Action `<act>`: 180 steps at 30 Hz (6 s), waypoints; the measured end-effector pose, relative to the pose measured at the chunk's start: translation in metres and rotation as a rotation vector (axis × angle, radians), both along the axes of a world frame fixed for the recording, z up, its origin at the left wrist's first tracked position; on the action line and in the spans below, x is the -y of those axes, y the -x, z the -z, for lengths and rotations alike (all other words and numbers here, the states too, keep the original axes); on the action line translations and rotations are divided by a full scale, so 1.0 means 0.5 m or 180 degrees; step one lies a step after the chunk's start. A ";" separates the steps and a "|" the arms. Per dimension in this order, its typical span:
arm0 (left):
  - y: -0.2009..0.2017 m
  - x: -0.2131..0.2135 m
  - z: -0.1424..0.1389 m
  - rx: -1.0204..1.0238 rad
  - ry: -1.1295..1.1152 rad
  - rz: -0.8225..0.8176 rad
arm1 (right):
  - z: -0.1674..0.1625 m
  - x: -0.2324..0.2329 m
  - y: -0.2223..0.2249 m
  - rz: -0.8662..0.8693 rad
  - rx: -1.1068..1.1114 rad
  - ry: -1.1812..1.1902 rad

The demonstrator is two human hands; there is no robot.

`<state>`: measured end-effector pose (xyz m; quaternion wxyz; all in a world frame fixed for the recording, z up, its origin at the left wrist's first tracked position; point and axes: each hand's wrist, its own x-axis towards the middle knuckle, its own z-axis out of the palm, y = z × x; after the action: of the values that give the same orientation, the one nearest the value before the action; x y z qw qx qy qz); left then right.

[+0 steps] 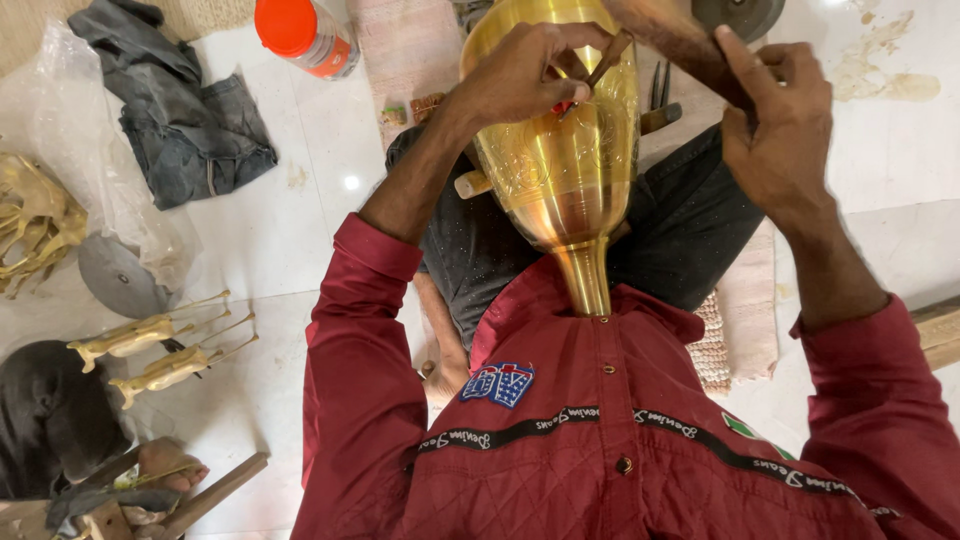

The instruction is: The person sits on the floor with a large brass vessel held between their legs and engraves decorative patterns into its surface, positioning a chisel against the metal and striking it with a wooden mallet, repeatedly repositioning the chisel along the design.

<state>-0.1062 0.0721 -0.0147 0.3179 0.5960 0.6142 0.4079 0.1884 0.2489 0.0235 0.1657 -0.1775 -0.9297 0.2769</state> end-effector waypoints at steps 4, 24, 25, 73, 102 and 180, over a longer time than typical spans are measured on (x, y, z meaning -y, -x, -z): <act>-0.006 0.006 -0.001 0.0209 -0.0246 -0.0109 | 0.006 -0.009 0.018 -0.0157 -0.0638 0.0630; -0.041 0.054 0.016 0.0447 -0.0176 -0.0777 | -0.118 0.015 0.087 -0.0425 -0.0285 0.0062; -0.043 0.056 0.015 0.0473 -0.0211 -0.0791 | -0.121 0.015 0.088 -0.0476 -0.0185 0.0135; -0.137 0.108 0.041 0.0935 -0.0732 -0.1787 | -0.133 -0.013 0.140 -0.1141 -0.0440 -0.0195; -0.146 0.117 0.032 0.0906 -0.0121 -0.2010 | -0.170 0.009 0.172 -0.1501 -0.0243 -0.1676; -0.154 0.132 0.025 0.0812 -0.0455 -0.1741 | -0.170 0.035 0.140 -0.1438 -0.0312 -0.0383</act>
<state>-0.0295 0.0059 -0.0271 0.2282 0.3734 0.6768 0.5920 0.1182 0.2313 0.1086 0.1547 0.0589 -0.9515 0.2594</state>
